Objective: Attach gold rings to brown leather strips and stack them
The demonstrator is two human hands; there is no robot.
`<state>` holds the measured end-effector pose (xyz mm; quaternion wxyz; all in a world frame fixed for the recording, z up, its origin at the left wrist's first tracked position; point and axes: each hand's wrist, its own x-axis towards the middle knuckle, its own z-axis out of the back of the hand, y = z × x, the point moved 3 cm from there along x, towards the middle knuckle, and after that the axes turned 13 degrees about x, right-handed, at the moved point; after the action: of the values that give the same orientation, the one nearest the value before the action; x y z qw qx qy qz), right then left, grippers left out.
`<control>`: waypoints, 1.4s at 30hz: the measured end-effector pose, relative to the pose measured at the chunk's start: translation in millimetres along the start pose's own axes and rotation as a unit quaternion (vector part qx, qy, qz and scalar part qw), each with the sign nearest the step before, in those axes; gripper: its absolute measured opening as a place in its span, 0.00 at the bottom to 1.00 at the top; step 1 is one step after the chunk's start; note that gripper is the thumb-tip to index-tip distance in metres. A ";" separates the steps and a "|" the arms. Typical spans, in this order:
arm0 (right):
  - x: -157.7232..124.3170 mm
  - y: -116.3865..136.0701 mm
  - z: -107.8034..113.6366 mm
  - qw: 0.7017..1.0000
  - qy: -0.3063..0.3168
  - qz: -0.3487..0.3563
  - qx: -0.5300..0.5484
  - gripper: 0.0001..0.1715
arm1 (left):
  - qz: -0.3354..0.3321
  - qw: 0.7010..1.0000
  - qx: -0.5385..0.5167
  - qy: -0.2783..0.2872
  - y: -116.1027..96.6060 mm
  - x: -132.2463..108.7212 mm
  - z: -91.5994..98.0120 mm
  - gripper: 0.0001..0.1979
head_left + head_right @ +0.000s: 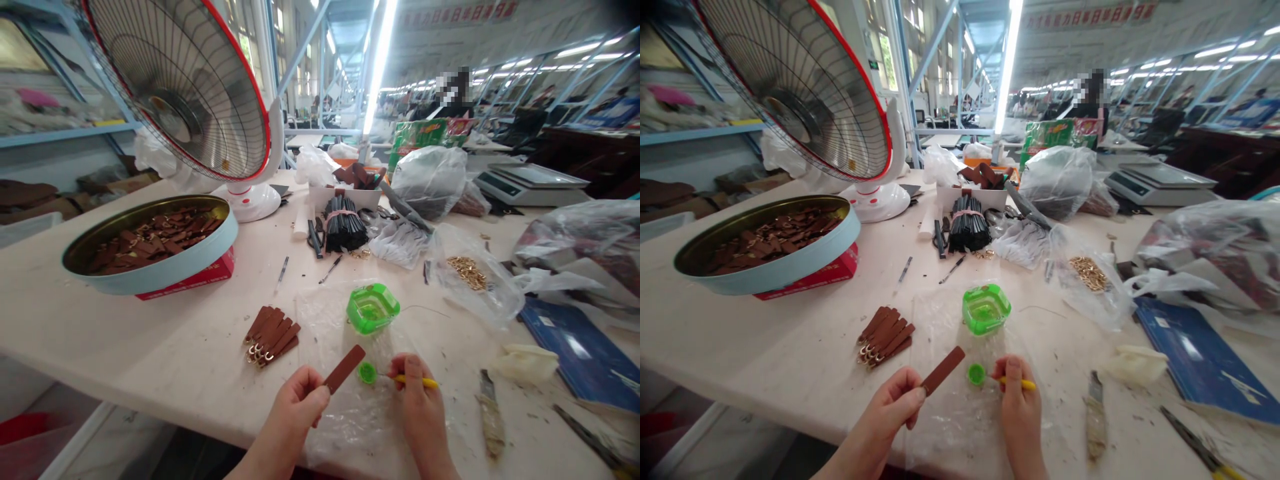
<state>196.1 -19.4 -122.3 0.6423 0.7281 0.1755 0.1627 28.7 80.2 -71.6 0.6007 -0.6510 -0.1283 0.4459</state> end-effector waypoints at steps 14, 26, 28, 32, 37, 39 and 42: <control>-51.0 79.3 -24.6 0.956 0.085 -0.018 0.281 0.26 | -0.012 0.996 -0.038 0.085 -14.8 -38.4 -2.2 0.13; -55.5 87.5 -0.5 0.951 0.044 0.008 0.307 0.23 | -0.063 0.997 0.035 0.013 -17.3 -51.9 5.1 0.04; -63.2 86.9 2.1 0.977 0.014 0.035 0.212 0.21 | -0.064 0.997 0.033 0.016 -16.4 -53.4 6.2 0.04; -84.6 77.9 -23.0 0.991 0.108 -0.018 0.073 0.21 | -0.076 0.995 0.043 0.048 -15.8 -56.7 5.7 0.06; -85.0 66.8 -52.7 0.955 0.268 -0.097 0.083 0.22 | -0.092 0.991 0.075 0.063 -15.7 -56.1 12.1 0.08; -82.3 64.9 -59.6 0.948 0.290 -0.094 0.090 0.20 | -0.089 0.992 0.081 0.032 -14.6 -55.3 16.5 0.06; -83.7 61.4 -71.6 0.950 0.286 -0.070 0.105 0.15 | -0.106 0.990 0.091 -0.011 -12.3 -55.3 21.2 0.04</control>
<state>91.6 -2.3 -53.6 0.4947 0.7006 0.4184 0.2989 -13.9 58.5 -34.5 0.6997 -0.5715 -0.1626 0.3967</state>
